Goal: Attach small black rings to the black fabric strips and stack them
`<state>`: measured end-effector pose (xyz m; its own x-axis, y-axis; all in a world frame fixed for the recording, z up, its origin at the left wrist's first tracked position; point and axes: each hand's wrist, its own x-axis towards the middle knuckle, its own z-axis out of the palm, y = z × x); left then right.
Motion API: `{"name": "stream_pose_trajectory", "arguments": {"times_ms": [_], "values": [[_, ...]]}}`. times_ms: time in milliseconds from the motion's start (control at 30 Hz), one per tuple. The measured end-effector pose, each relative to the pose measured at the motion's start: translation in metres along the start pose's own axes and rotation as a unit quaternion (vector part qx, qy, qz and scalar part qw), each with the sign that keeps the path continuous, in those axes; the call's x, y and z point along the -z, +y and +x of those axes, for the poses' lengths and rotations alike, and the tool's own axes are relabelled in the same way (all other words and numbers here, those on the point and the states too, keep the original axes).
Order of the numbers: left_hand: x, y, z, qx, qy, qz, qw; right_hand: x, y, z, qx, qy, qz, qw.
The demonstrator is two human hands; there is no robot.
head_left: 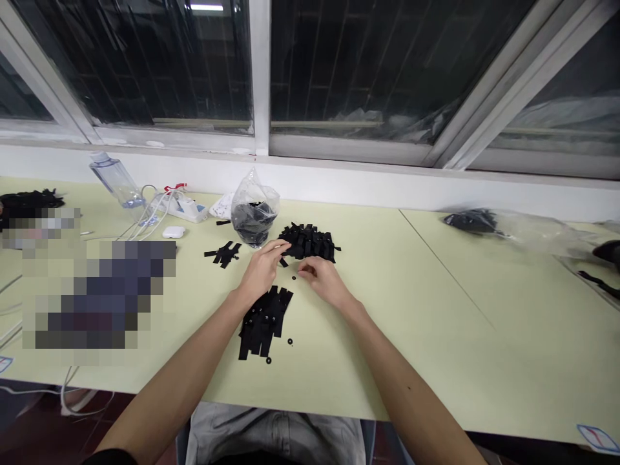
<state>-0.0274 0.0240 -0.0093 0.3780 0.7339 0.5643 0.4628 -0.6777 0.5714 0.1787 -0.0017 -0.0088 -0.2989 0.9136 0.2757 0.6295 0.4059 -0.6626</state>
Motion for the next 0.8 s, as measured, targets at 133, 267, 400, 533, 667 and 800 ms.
{"name": "stream_pose_trajectory", "arguments": {"times_ms": [133,267,400,533,667,800], "values": [[-0.004,0.0,-0.001,0.0,-0.005,0.012,1.0,-0.003,-0.001,0.002,-0.035,0.017,0.106,0.994],[-0.009,-0.001,-0.002,0.005,-0.021,-0.009,1.0,-0.008,-0.004,0.005,-0.056,0.033,0.204,0.977],[-0.009,0.002,-0.003,0.013,-0.01,-0.042,0.999,-0.013,-0.006,0.007,-0.068,0.043,0.3,0.95],[-0.008,0.003,-0.004,0.025,-0.008,-0.081,0.996,-0.014,-0.007,0.007,-0.094,0.061,0.352,0.929],[-0.009,0.003,-0.004,0.045,-0.021,-0.099,0.994,-0.014,-0.006,0.008,-0.104,0.089,0.35,0.927],[-0.011,0.007,-0.004,0.056,-0.032,-0.091,0.994,-0.014,0.0,0.008,-0.111,0.116,0.341,0.926]]}}
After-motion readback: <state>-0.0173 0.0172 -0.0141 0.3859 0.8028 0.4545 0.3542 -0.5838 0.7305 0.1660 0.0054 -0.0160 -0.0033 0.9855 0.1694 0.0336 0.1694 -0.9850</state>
